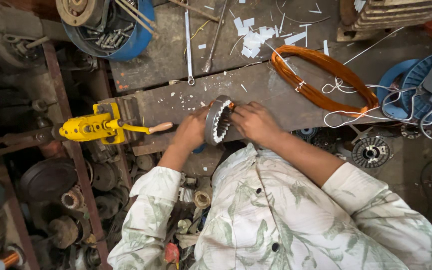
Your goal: The person cuts a strip of white paper into small pieces using shears. They then place these pieces into the slots of a circular metal component, likely a motor stator, and press them down. Finally, they pick up a coil of orange wire and begin to wrap it around the stator.
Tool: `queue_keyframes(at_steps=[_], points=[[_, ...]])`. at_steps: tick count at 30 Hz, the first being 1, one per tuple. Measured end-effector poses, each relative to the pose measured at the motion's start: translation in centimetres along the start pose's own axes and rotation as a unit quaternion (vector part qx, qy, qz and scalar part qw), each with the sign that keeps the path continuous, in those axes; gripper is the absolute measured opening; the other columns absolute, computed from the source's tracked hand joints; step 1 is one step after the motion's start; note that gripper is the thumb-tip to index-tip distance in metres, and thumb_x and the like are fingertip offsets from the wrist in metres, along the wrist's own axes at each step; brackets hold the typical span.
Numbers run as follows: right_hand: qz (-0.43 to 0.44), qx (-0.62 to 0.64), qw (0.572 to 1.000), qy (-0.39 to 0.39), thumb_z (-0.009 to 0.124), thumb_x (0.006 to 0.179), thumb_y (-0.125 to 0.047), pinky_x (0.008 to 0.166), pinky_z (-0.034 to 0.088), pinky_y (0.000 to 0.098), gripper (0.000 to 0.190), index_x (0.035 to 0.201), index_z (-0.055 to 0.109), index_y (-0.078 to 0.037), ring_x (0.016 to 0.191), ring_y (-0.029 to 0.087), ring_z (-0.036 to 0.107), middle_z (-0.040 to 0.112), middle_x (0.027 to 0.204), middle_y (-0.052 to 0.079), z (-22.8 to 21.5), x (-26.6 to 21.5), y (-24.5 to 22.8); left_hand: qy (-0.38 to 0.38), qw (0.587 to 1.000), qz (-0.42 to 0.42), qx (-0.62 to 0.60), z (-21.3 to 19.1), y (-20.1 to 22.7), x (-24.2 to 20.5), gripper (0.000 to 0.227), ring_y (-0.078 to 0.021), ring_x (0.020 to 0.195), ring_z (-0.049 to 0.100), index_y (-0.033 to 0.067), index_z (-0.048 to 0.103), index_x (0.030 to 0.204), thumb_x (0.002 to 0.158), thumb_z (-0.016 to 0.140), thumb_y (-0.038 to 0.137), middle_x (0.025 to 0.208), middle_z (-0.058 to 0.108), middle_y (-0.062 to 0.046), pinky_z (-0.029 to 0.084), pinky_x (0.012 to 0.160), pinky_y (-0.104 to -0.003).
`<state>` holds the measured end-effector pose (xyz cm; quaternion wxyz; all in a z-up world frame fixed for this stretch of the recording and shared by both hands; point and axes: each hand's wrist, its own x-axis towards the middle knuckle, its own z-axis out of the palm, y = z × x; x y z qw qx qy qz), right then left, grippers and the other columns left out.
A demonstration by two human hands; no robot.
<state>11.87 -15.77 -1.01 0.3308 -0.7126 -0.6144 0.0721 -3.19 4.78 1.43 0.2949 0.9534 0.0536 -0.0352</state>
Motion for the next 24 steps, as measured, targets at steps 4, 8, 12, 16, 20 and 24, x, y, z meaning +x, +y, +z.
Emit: queue_keyframes(at_steps=[4, 8, 12, 16, 20, 24], points=[[0.014, 0.014, 1.000, 0.005, 0.075, 0.077, -0.015, 0.087, 0.050, 0.0421, 0.022, 0.094, 0.063, -0.007, 0.097, 0.028, 0.067, 0.068, 0.101, 0.012, 0.3, 0.0, -0.1, -0.055, 0.994, 0.048, 0.075, 0.0, -1.1, 0.0, 0.034, -0.0369, 0.111, 0.068, -0.0001, 0.069, 0.112, 0.079, 0.065, 0.007, 0.131, 0.068, -0.017, 0.055, 0.094, -0.045], [0.034, 0.009, 0.999, -0.010, 0.075, 0.078, -0.015, 0.091, 0.049, 0.0422, 0.022, 0.095, 0.063, -0.007, 0.098, 0.028, 0.067, 0.068, 0.100, 0.010, 0.6, 0.2, 0.1, -0.031, 0.989, 0.074, 0.123, 0.2, -1.6, 0.3, 0.036, -0.0362, 0.119, 0.065, -0.0041, 0.069, 0.118, 0.084, 0.063, 0.006, 0.130, 0.066, -0.018, 0.052, 0.102, -0.043], [0.047, -0.016, 0.999, -0.009, 0.074, 0.074, -0.015, 0.093, 0.047, 0.0432, 0.029, 0.101, 0.066, -0.007, 0.102, 0.028, 0.065, 0.068, 0.104, 0.011, 0.9, -0.1, 0.2, -0.016, 0.978, 0.126, 0.168, -0.6, -1.0, 0.8, 0.030, -0.0344, 0.118, 0.064, -0.0027, 0.071, 0.107, 0.080, 0.064, 0.008, 0.126, 0.068, -0.014, 0.050, 0.105, -0.045], [0.039, -0.024, 0.999, 0.003, 0.074, 0.080, -0.019, 0.094, 0.046, 0.0432, 0.026, 0.101, 0.066, -0.008, 0.109, 0.028, 0.063, 0.067, 0.109, 0.011, 0.8, -0.2, 0.3, -0.017, 0.987, 0.098, 0.125, -1.4, 0.3, 1.8, 0.029, -0.0345, 0.108, 0.067, 0.0012, 0.072, 0.104, 0.076, 0.065, 0.004, 0.120, 0.071, -0.012, 0.053, 0.097, -0.046], [0.040, -0.033, 0.999, 0.001, 0.075, 0.082, -0.020, 0.095, 0.046, 0.0436, 0.025, 0.102, 0.066, -0.009, 0.110, 0.028, 0.063, 0.068, 0.110, 0.009, 0.6, -0.4, -0.3, -0.008, 0.996, 0.055, 0.073, -2.1, 1.3, 1.9, 0.034, -0.0371, 0.103, 0.066, 0.0028, 0.073, 0.109, 0.077, 0.064, 0.001, 0.119, 0.070, -0.013, 0.055, 0.088, -0.045], [0.047, -0.031, 0.998, -0.001, 0.075, 0.080, -0.019, 0.095, 0.046, 0.0443, 0.026, 0.103, 0.067, -0.010, 0.107, 0.029, 0.063, 0.068, 0.111, 0.008, 0.3, -0.3, -0.3, 0.000, 0.998, 0.040, 0.052, -2.0, 1.3, 2.2, 0.035, -0.0377, 0.102, 0.066, 0.0023, 0.073, 0.111, 0.077, 0.065, 0.002, 0.119, 0.068, -0.015, 0.056, 0.087, -0.045]])
